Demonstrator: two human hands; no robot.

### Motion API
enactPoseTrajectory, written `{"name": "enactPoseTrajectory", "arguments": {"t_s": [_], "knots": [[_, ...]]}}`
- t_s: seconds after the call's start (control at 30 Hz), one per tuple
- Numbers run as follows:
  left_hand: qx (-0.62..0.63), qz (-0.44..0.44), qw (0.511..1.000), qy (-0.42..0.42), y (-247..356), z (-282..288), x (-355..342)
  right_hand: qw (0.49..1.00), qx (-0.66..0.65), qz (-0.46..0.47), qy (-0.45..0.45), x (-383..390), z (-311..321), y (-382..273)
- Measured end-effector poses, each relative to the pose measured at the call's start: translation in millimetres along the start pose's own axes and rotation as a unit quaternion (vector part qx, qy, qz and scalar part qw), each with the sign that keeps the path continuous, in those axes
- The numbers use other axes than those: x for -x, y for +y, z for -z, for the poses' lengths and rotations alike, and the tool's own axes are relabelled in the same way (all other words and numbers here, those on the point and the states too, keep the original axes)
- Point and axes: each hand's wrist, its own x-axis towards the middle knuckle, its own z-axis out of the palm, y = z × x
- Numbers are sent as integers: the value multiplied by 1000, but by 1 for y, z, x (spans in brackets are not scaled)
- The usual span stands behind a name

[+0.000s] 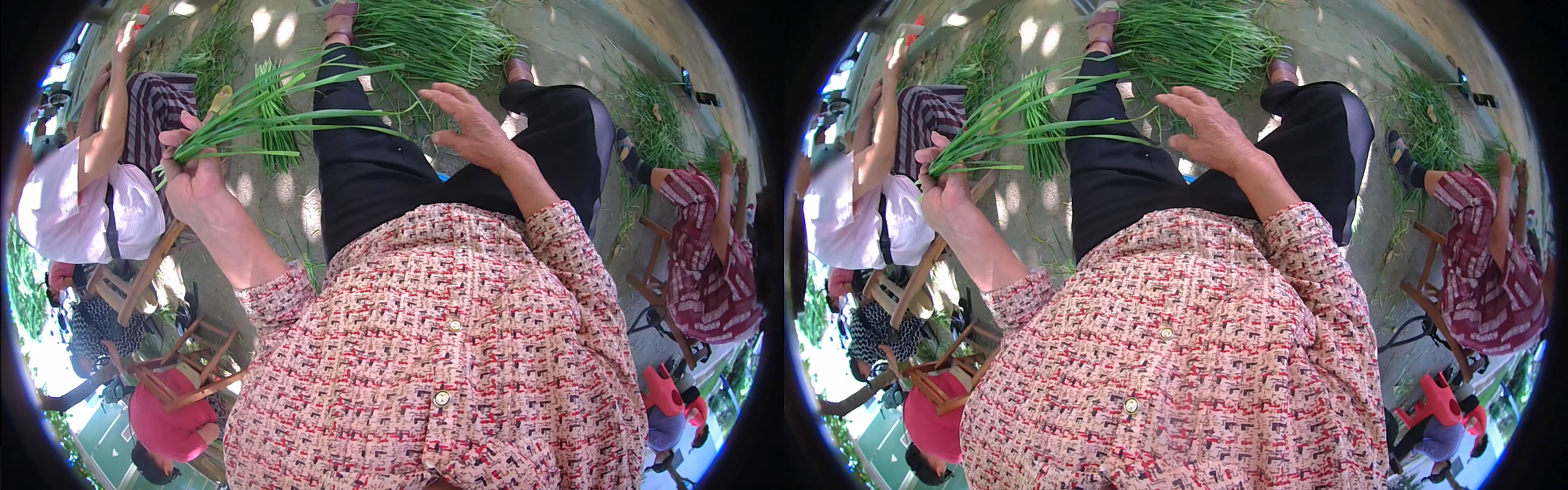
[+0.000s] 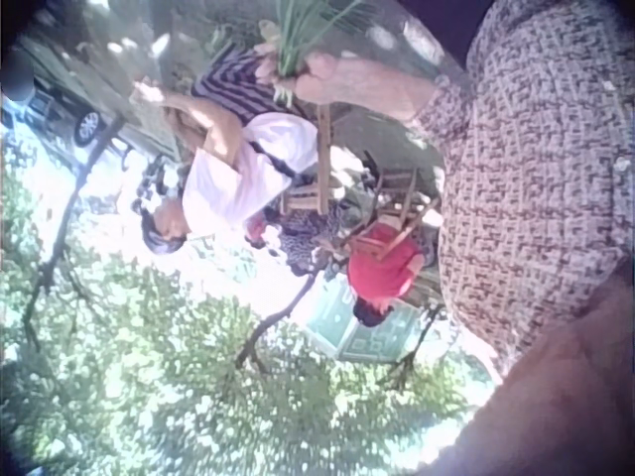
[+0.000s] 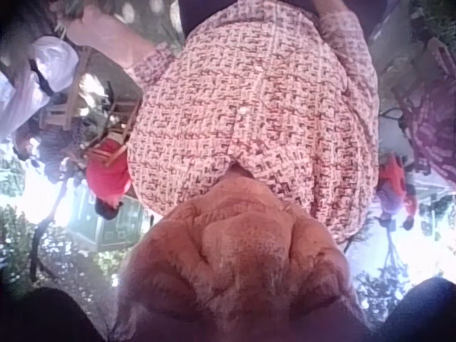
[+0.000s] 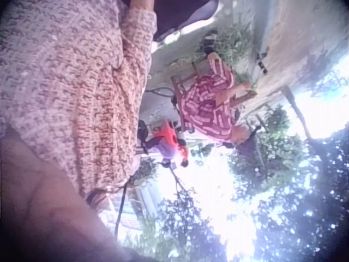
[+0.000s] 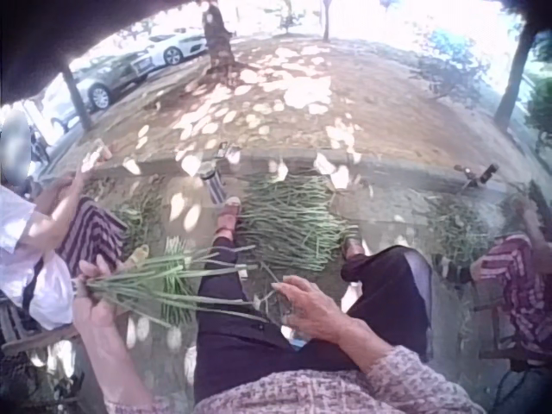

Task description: The person is sorting green vegetable stalks by hand, picking individual stalks from a pile on the ground and organizing them into a bundle while sitting on a stool.

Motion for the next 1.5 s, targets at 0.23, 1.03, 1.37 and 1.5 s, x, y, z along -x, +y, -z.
{"name": "enactPoseTrajectory", "arguments": {"t_s": [0.23,1.03,1.37,1.5], "knots": [[-10,20,1000,6,-7,0,4,996,-84,18,-29,-18,-14,-15],[35,116,987,-109,-16,-13,21,981,-25,-189,21,22,-23,52],[26,171,973,-151,-33,-11,22,973,-215,-86,-17,-7,11,4],[58,184,973,-125,-38,-11,21,940,-337,-25,-47,-18,17,-38]]}}
